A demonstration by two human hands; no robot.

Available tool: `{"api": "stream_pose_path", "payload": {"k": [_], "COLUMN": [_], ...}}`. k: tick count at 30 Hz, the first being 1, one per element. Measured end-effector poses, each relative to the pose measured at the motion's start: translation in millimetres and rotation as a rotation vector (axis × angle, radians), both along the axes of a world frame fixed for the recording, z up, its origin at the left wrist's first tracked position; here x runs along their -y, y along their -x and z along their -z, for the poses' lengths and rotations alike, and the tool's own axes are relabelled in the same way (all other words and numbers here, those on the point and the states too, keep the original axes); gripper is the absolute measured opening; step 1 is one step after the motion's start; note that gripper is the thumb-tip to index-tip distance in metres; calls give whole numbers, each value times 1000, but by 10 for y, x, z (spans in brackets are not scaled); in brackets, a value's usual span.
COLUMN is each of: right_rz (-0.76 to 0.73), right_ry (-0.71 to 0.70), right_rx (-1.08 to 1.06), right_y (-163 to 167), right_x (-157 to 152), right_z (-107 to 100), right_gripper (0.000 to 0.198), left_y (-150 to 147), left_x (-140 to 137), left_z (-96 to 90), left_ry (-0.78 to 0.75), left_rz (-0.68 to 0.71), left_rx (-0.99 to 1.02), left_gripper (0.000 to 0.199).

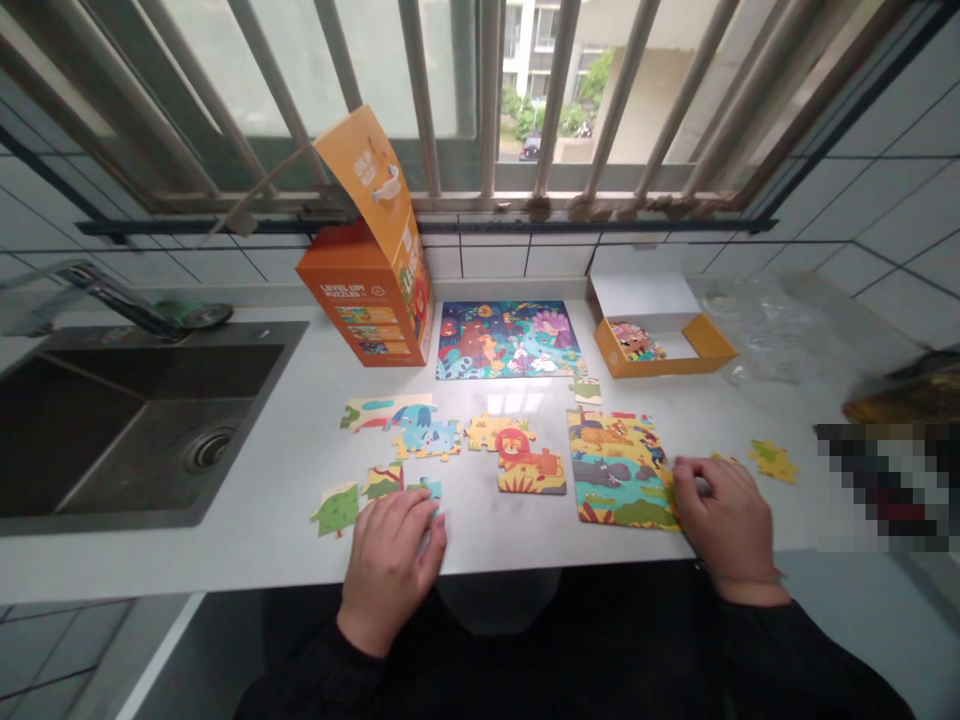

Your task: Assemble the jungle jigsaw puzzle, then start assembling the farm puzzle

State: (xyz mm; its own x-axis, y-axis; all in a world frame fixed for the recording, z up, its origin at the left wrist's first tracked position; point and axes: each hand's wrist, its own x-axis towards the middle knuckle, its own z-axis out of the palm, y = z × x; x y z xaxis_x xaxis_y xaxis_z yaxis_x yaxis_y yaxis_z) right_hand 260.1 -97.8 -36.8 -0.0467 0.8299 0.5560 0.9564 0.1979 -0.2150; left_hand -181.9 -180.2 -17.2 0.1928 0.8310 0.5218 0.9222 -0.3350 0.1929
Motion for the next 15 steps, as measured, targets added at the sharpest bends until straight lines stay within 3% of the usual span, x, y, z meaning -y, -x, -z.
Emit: {"api": "stream_pose_path", "payload": {"k": [8, 12, 15], "right_rz": [16, -21, -197], "right_ry": [8, 31, 118], "right_rx": [-29, -91, -122], "right_y": [-43, -57, -19], "right_x": [-5, -16, -50], "right_z": [53, 50, 17], "right_gripper": [28, 27, 30], "left_y": [-40, -338, -649], "left_x": [4, -50, -224], "left_z": [-5, -36, -30], "left_ry": [-8, 76, 195], "left_rz": [31, 230, 289], "left_rx": [-5, -22, -89], "left_gripper": [9, 23, 40]}}
